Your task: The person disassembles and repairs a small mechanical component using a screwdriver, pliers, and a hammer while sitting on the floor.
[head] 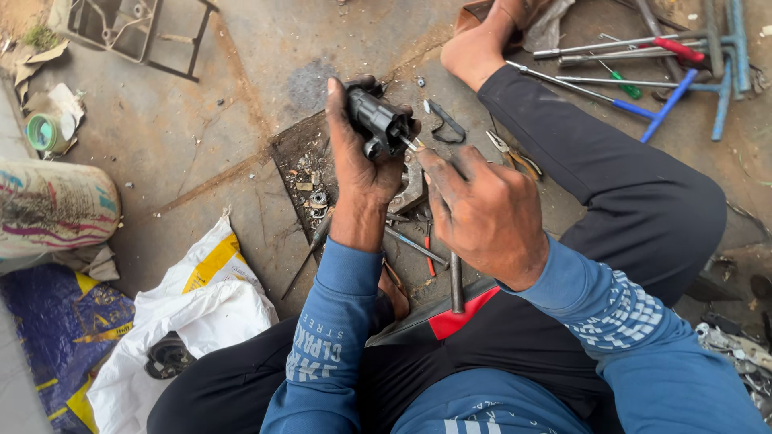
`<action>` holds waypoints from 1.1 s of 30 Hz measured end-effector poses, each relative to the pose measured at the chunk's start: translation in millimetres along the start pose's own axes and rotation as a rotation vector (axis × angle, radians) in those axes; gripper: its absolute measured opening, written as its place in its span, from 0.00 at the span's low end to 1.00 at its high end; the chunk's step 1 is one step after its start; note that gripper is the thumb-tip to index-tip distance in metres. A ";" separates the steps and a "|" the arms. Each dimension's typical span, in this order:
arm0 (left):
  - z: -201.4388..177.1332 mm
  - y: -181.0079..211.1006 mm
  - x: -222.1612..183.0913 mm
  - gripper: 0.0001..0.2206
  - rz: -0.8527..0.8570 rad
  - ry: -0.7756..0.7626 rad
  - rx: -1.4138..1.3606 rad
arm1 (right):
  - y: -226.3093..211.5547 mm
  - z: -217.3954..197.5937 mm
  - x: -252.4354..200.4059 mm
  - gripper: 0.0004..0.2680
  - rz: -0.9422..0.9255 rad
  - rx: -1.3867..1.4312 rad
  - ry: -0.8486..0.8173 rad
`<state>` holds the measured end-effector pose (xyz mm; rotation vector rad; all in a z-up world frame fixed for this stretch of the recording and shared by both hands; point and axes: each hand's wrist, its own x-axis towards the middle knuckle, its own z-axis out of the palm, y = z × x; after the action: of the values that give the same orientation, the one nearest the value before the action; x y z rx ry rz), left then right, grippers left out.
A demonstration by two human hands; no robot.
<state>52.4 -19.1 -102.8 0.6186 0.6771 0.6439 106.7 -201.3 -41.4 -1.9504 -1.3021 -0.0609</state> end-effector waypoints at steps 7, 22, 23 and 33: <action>13.6 -9.3 1.3 0.22 -0.040 -0.099 -0.090 | 3.7 -23.7 11.1 0.15 0.006 -0.107 -0.094; 38.0 10.9 -17.2 0.17 -0.004 -0.237 -0.164 | 15.3 -27.0 1.0 0.05 0.089 0.372 0.053; 37.7 13.2 -18.4 0.17 0.013 -0.250 -0.147 | 16.5 -23.4 -0.8 0.06 0.143 0.432 0.044; 35.8 17.4 -31.4 0.19 0.043 -0.199 -0.103 | 5.8 -17.5 -12.4 0.06 0.180 0.507 0.016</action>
<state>53.5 -40.9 -57.0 0.5935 0.4435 0.6439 111.8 -222.7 -37.8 -1.6118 -1.0039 0.3131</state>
